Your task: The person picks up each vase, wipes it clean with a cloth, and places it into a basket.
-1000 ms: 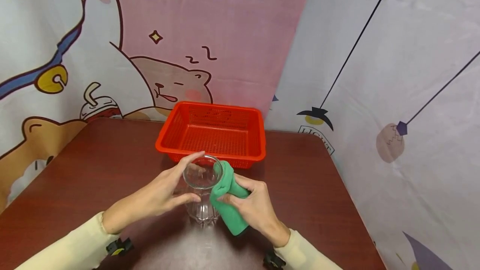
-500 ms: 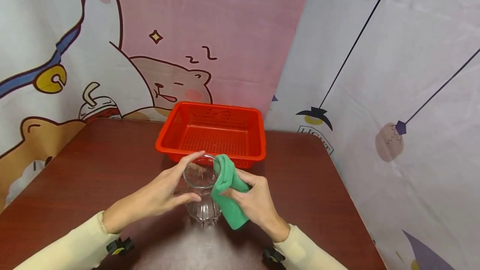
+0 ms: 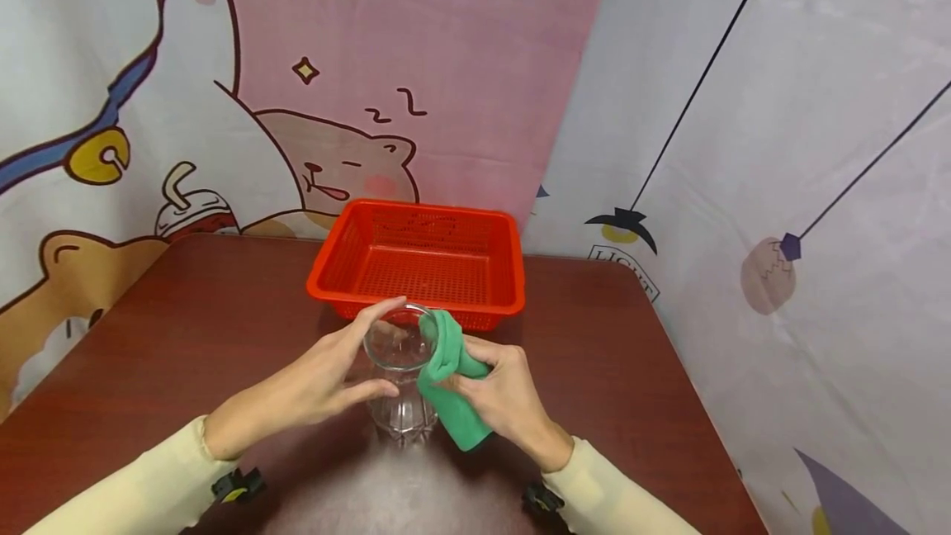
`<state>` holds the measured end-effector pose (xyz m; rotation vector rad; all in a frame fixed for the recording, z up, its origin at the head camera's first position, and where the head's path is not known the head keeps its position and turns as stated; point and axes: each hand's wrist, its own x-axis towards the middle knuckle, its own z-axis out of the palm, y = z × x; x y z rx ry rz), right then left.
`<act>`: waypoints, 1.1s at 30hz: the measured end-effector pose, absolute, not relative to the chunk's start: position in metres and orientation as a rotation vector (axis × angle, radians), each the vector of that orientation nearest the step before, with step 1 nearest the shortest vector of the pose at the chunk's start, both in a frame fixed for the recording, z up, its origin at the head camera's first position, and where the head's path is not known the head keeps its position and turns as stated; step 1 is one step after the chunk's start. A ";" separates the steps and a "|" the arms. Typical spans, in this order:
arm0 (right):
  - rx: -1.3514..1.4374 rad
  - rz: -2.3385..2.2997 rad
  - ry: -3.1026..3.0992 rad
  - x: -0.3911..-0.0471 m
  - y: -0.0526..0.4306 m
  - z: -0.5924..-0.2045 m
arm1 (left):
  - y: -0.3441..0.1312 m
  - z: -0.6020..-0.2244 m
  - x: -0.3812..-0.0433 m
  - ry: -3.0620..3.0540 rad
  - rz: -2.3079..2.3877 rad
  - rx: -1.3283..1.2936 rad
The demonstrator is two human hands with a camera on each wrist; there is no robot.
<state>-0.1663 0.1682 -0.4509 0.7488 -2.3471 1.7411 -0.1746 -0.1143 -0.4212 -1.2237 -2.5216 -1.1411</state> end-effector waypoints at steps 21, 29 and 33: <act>0.788 1.197 -2.665 -0.166 0.176 -0.458 | -0.115 -0.421 -0.171 -2.475 -1.147 -1.228; 0.822 1.041 -2.766 -0.168 0.178 -0.462 | -0.115 -0.422 -0.173 -2.487 -1.158 -1.217; 0.858 0.935 -2.793 -0.169 0.179 -0.467 | -0.114 -0.421 -0.173 -2.485 -1.161 -1.225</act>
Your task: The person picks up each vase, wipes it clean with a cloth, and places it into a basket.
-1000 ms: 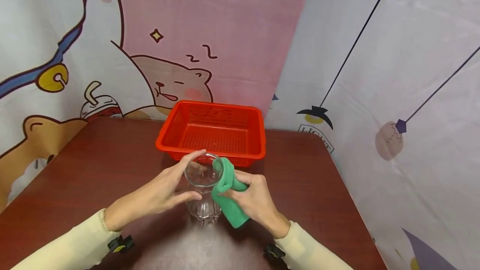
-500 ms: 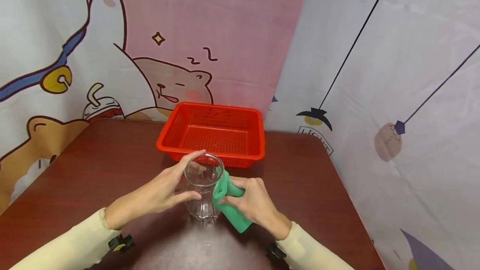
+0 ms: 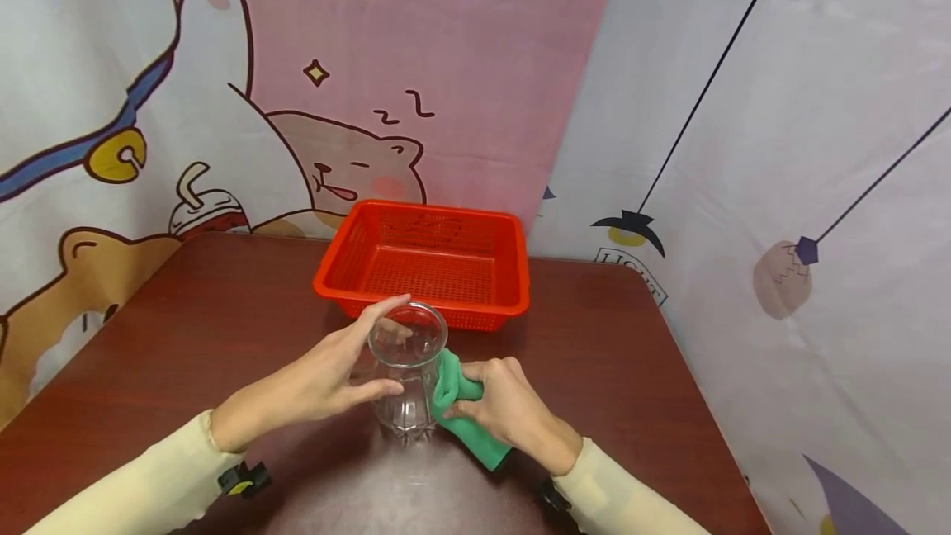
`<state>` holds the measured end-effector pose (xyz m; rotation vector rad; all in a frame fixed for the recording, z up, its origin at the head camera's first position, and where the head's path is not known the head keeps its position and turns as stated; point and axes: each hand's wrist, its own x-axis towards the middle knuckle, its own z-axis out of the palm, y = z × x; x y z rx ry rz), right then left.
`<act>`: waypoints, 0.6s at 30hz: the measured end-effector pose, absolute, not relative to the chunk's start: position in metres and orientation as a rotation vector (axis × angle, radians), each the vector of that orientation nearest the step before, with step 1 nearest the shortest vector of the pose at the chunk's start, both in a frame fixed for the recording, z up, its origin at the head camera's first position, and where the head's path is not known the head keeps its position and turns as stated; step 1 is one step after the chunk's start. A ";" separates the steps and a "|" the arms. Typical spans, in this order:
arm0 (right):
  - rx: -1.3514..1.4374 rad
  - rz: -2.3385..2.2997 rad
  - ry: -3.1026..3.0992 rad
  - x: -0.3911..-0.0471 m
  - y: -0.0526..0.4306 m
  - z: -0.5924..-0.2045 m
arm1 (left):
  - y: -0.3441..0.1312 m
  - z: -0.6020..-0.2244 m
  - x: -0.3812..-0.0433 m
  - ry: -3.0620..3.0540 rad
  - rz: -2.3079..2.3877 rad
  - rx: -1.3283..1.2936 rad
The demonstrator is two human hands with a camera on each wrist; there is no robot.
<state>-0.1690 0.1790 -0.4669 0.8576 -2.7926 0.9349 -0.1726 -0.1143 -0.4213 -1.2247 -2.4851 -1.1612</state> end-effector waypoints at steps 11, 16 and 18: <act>0.928 0.825 -2.840 -0.172 0.179 -0.473 | -0.112 -0.421 -0.172 -2.535 -1.171 -1.197; 0.906 0.798 -2.860 -0.174 0.176 -0.475 | -0.112 -0.421 -0.171 -2.524 -1.171 -1.185; 0.903 0.804 -2.870 -0.174 0.175 -0.475 | -0.112 -0.421 -0.171 -2.522 -1.167 -1.182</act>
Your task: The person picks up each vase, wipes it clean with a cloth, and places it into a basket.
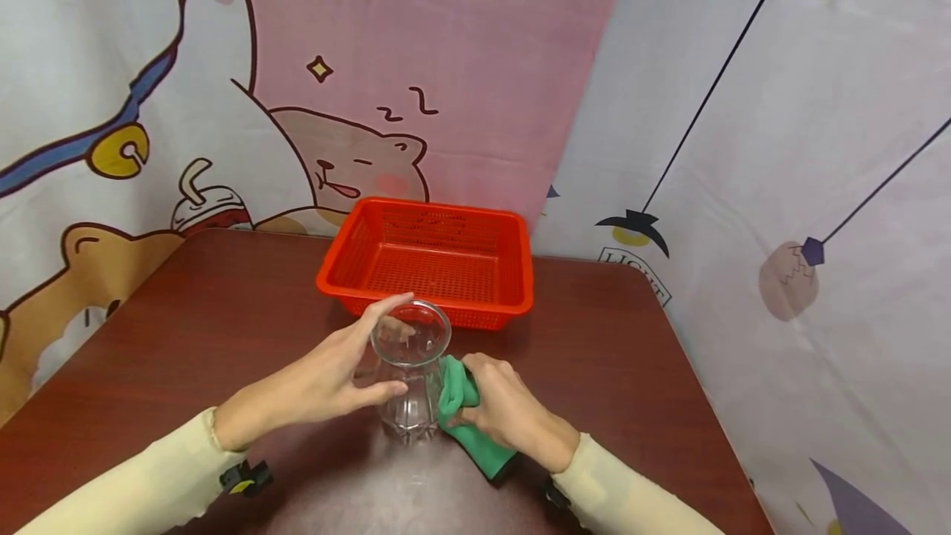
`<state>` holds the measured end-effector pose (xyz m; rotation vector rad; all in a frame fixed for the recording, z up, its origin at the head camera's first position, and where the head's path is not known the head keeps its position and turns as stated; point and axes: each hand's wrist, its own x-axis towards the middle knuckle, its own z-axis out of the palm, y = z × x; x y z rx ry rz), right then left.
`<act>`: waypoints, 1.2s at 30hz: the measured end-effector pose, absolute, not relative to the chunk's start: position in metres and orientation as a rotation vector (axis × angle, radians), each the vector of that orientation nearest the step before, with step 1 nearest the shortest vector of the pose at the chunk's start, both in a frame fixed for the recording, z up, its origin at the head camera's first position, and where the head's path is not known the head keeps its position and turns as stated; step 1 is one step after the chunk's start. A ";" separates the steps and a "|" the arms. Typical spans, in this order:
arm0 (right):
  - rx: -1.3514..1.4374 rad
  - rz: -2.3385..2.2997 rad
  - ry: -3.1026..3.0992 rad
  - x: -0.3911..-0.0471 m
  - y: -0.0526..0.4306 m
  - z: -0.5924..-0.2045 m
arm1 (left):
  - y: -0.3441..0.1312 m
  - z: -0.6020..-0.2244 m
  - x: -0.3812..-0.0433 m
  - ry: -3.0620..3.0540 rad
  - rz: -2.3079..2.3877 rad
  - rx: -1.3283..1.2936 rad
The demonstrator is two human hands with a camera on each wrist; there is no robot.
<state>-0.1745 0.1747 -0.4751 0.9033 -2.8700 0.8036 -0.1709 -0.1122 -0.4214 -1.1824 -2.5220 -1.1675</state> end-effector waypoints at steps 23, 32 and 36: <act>0.794 0.963 -2.924 -0.169 0.175 -0.477 | -0.108 -0.422 -0.169 -2.536 -1.171 -1.173; 0.800 0.969 -2.871 -0.168 0.176 -0.477 | -0.109 -0.423 -0.171 -2.545 -1.176 -1.151; 0.795 0.998 -2.855 -0.168 0.175 -0.477 | -0.110 -0.422 -0.170 -2.537 -1.171 -1.154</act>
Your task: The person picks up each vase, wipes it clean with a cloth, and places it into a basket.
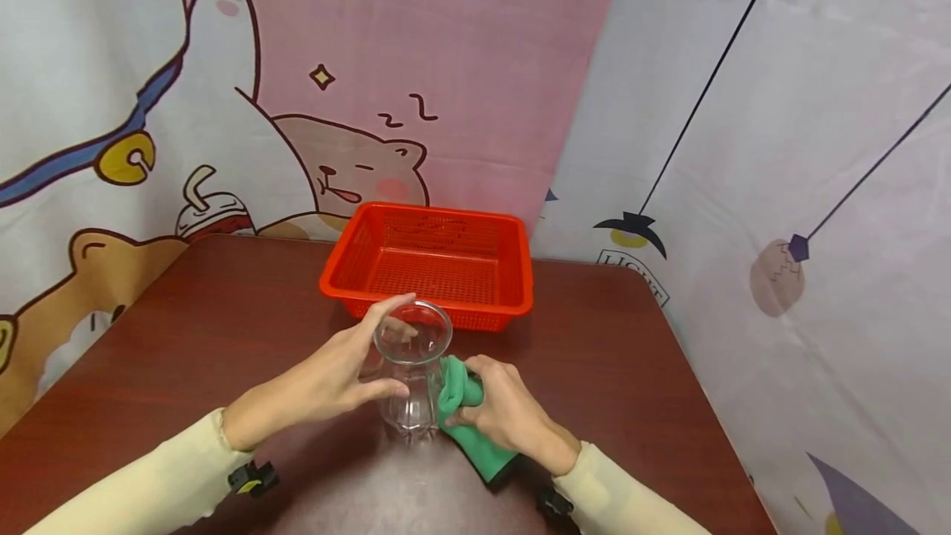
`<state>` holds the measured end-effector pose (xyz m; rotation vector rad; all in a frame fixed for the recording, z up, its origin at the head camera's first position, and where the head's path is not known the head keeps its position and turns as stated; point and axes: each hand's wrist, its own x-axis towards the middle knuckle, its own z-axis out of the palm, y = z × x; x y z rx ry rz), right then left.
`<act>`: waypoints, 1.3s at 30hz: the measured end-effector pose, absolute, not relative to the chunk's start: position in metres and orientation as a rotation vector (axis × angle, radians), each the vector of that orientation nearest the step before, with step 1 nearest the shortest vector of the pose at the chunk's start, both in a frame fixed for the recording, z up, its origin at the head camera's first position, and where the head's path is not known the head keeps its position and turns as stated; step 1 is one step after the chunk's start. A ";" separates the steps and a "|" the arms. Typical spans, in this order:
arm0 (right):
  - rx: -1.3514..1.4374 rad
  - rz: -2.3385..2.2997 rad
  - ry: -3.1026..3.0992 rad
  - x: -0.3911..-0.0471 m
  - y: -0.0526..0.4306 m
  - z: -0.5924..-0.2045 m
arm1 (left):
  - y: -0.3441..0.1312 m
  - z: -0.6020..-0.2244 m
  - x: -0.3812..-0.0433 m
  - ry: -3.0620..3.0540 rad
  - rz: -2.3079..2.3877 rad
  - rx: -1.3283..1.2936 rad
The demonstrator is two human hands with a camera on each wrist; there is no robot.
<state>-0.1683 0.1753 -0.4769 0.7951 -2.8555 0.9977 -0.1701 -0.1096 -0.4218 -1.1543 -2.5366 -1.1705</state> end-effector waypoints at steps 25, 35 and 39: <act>0.798 1.161 -2.582 -0.168 0.173 -0.462 | -0.109 -0.422 -0.171 -2.518 -1.162 -1.167; 0.820 1.207 -2.466 -0.169 0.169 -0.457 | -0.110 -0.421 -0.170 -2.540 -1.141 -1.160; 0.814 1.225 -2.437 -0.168 0.168 -0.455 | -0.110 -0.421 -0.170 -2.545 -1.154 -1.162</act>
